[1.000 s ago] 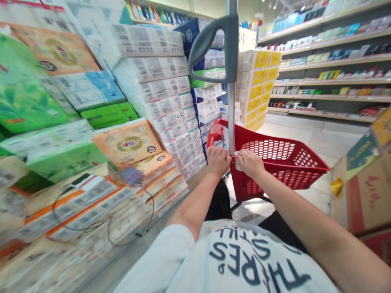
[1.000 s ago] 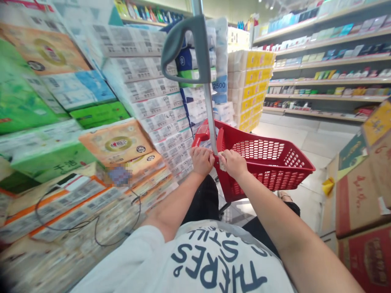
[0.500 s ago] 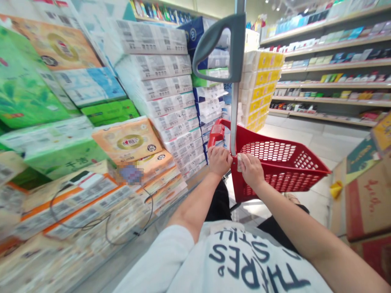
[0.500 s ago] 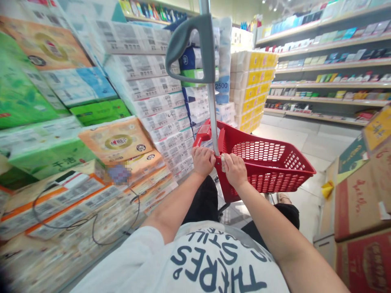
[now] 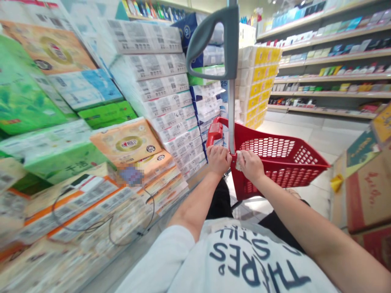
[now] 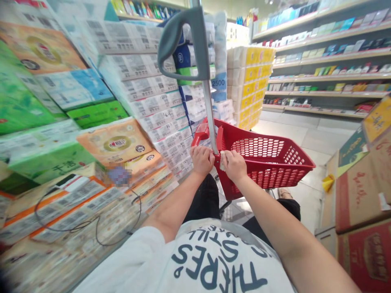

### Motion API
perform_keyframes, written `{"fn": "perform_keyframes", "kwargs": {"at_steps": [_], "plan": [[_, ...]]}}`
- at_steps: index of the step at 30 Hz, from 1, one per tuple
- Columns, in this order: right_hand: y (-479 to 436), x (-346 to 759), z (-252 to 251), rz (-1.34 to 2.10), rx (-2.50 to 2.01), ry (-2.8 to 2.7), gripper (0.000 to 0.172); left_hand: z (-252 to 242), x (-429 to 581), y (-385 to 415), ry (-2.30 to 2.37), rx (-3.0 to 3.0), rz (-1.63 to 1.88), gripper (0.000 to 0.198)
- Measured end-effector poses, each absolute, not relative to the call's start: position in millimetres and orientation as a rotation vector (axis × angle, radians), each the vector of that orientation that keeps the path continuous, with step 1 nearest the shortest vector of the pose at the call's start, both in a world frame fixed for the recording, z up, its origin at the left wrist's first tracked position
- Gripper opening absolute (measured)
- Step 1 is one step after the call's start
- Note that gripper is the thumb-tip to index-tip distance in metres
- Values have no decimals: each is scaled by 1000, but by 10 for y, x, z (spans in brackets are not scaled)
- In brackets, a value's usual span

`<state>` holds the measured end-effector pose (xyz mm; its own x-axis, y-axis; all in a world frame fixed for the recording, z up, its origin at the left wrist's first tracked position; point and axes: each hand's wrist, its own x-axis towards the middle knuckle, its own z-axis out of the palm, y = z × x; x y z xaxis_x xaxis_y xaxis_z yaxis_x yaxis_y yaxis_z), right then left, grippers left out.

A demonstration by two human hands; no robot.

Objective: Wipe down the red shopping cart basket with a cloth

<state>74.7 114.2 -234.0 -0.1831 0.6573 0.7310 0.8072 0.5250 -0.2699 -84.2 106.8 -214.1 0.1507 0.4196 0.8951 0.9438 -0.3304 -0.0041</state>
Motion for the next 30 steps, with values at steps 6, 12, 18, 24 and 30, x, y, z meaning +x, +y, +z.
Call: {"fn": "perform_keyframes", "kwargs": {"at_steps": [6, 12, 18, 24, 30], "plan": [[1180, 746, -2352, -289, -1200, -1910, 36, -2141, -851, 1095, -1295, -1852, -1124, 10], [1159, 764, -2417, -278, -1143, -1891, 34, -2169, -847, 1098, -1296, -1851, -1128, 11], [1184, 747, -2408, -281, -1175, -1866, 34, -2156, -842, 1109, -1299, -1851, -1123, 12], [1110, 788, -2615, -304, -1034, -1869, 38, -2171, -848, 1106, -1316, -1866, -1126, 13], [1190, 670, -2444, -87, -1085, -1778, 37, -2081, -877, 1155, -1343, -1880, -1122, 15]]}}
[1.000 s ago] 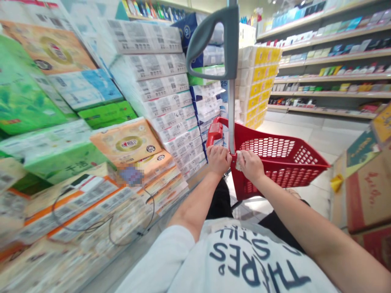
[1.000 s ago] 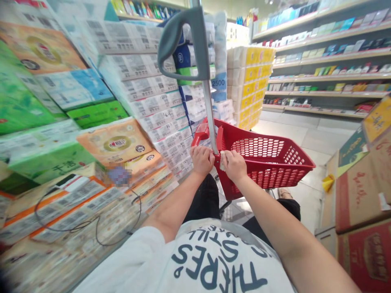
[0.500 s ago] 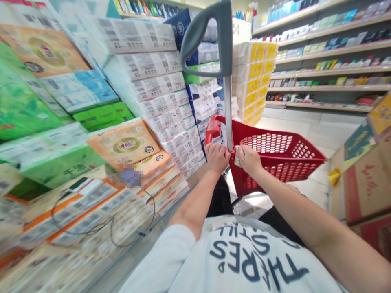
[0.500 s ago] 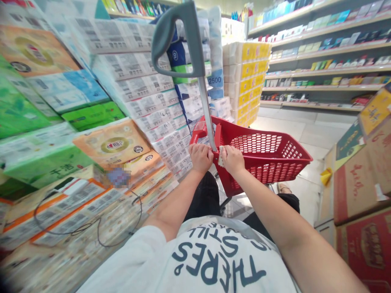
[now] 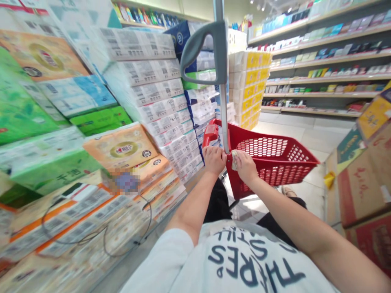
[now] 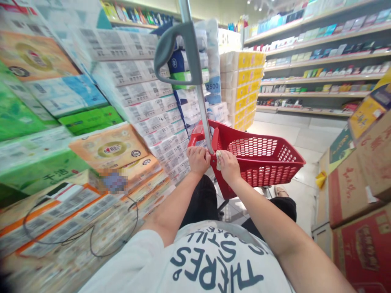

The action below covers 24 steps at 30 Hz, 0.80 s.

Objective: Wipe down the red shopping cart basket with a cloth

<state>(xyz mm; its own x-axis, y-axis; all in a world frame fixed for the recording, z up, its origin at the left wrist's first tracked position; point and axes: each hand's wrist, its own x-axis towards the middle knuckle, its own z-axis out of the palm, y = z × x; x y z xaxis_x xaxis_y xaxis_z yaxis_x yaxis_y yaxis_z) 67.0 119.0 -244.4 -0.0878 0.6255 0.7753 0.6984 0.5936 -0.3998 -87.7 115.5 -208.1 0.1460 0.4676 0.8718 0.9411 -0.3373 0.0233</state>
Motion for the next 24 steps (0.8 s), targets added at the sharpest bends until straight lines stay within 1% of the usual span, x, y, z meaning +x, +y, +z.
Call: {"fn": "perform_keyframes", "kwargs": {"at_steps": [4, 7, 9, 12, 14, 17, 19, 21, 23, 24], "plan": [[1089, 592, -2411, -66, -1030, -1822, 37, -2058, -909, 1150, -1313, -1931, -1152, 18], [961, 539, -2416, -44, -917, -1784, 36, -2085, -960, 1107, -1249, -1987, -1185, 32], [892, 494, -2378, 7, -878, -1648, 32, -2106, -1016, 1060, -1155, -2052, -1213, 36], [840, 402, -2239, 49, -859, -1457, 19, -2120, -1109, 995, -1001, -2148, -1225, 39], [830, 339, -2116, 149, -833, -1463, 15, -2114, -1157, 974, -979, -2190, -1153, 40], [833, 315, -1925, 414, -841, -1575, 12, -2096, -1175, 977, -938, -2123, -1119, 40], [831, 371, -1771, 517, -836, -1695, 18, -2090, -1150, 995, -924, -2019, -1166, 36], [803, 466, -1567, 377, -822, -1750, 20, -2094, -1110, 1019, -893, -1913, -1247, 33], [735, 559, -1315, 17, -814, -1668, 18, -2103, -1070, 1040, -889, -1864, -1282, 31], [688, 594, -1182, -162, -780, -1638, 15, -2106, -1053, 1047, -907, -1858, -1279, 31]]}}
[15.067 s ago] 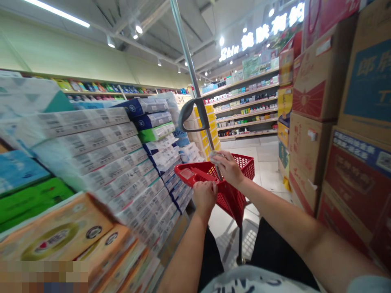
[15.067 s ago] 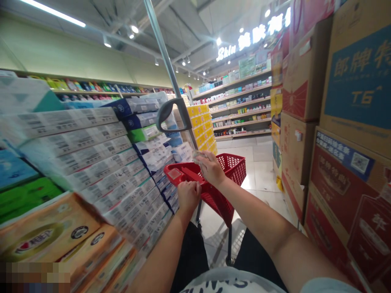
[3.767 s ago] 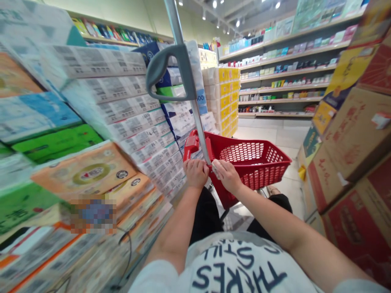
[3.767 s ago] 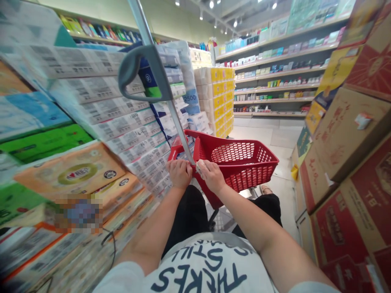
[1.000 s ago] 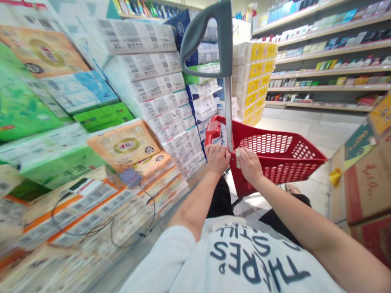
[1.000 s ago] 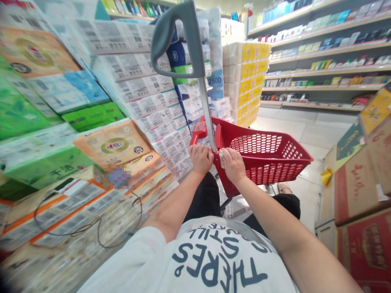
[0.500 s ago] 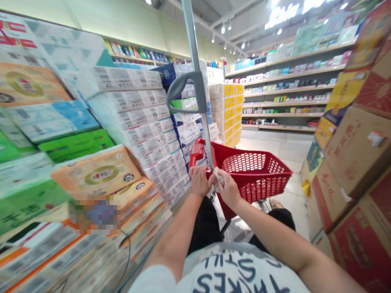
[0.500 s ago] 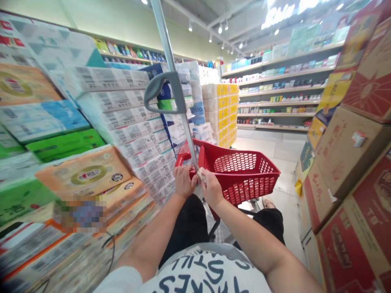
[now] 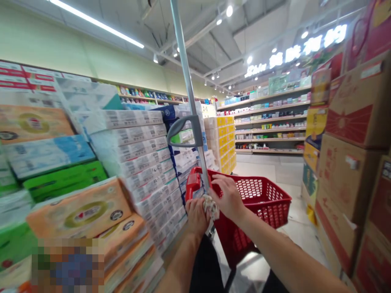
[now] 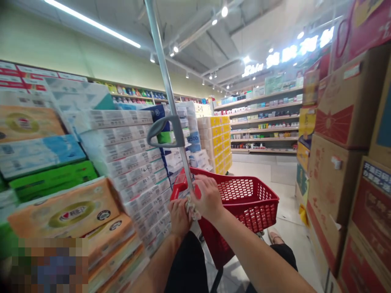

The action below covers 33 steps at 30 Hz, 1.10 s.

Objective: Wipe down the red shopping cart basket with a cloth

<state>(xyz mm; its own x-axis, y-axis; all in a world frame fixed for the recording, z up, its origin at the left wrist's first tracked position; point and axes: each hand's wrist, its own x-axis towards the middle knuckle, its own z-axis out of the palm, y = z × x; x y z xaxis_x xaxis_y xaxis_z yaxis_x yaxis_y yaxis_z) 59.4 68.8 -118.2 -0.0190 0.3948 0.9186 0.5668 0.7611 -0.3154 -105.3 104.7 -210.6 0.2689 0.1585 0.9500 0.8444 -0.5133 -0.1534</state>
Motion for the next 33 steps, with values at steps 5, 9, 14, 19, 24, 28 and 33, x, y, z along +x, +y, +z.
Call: {"fn": "perform_keyframes", "kwargs": {"at_steps": [5, 9, 14, 19, 24, 28, 33], "plan": [[496, 603, -713, -577, -673, -1714, 7, -2111, -1022, 1042, -971, -1853, -1259, 30], [502, 539, -664, -585, -667, -1791, 12, -2122, -1032, 1030, -991, -1874, -1248, 30], [439, 508, -663, -564, -613, -1769, 11, -2141, -1038, 1046, -943, -1863, -1240, 29], [404, 542, -716, -647, -630, -1732, 8, -2141, -1043, 1061, -906, -1879, -1273, 33], [484, 582, -1066, -292, -752, -1657, 16, -2176, -1057, 1085, -894, -1891, -1302, 31], [587, 510, -1482, -52, -914, -1693, 17, -2231, -1080, 1130, -894, -1902, -1303, 31], [682, 404, -1862, 63, -818, -1778, 35, -2250, -1109, 1170, -930, -1894, -1310, 29]]}}
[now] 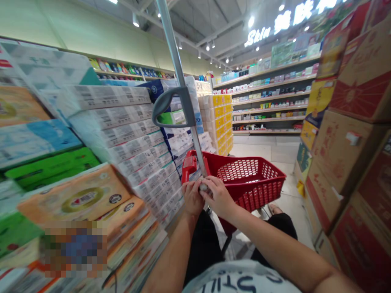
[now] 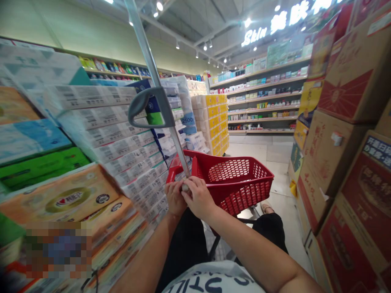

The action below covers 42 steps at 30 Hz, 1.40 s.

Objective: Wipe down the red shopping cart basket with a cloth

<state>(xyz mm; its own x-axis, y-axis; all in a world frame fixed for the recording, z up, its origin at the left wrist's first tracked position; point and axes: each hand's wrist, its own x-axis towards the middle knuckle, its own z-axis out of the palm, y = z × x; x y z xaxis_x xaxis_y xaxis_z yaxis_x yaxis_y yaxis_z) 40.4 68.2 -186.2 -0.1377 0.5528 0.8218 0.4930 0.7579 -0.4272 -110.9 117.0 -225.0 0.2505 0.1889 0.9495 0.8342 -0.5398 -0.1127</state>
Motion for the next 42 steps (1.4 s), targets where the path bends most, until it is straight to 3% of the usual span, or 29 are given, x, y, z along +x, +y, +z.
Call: {"fn": "perform_keyframes", "kwargs": {"at_steps": [2, 10, 17, 25, 30, 36, 42], "plan": [[720, 408, -1922, 85, -796, -1755, 41, -2236, -1108, 1162, -921, -1904, -1296, 33], [871, 580, -1500, -13, -646, -1568, 27, -2171, -1029, 1007, -922, -1954, -1302, 57], [908, 528, -1628, -127, -578, -1781, 30, -1970, -920, 944, -1277, -1873, -1057, 14], [1117, 553, -1336, -172, -505, -1726, 35, -1970, -957, 1009, -1204, -1956, -986, 11], [1183, 573, -1632, -218, -510, -1828, 28, -2030, -1048, 1141, -1175, -2023, -1001, 14], [1162, 644, -1835, -146, -650, -1917, 33, -2017, -1101, 1229, -1125, -2049, -1002, 18], [1185, 710, -2141, -55, -717, -2021, 33, -2064, -1042, 1267, -1154, -1990, -1054, 9]]}}
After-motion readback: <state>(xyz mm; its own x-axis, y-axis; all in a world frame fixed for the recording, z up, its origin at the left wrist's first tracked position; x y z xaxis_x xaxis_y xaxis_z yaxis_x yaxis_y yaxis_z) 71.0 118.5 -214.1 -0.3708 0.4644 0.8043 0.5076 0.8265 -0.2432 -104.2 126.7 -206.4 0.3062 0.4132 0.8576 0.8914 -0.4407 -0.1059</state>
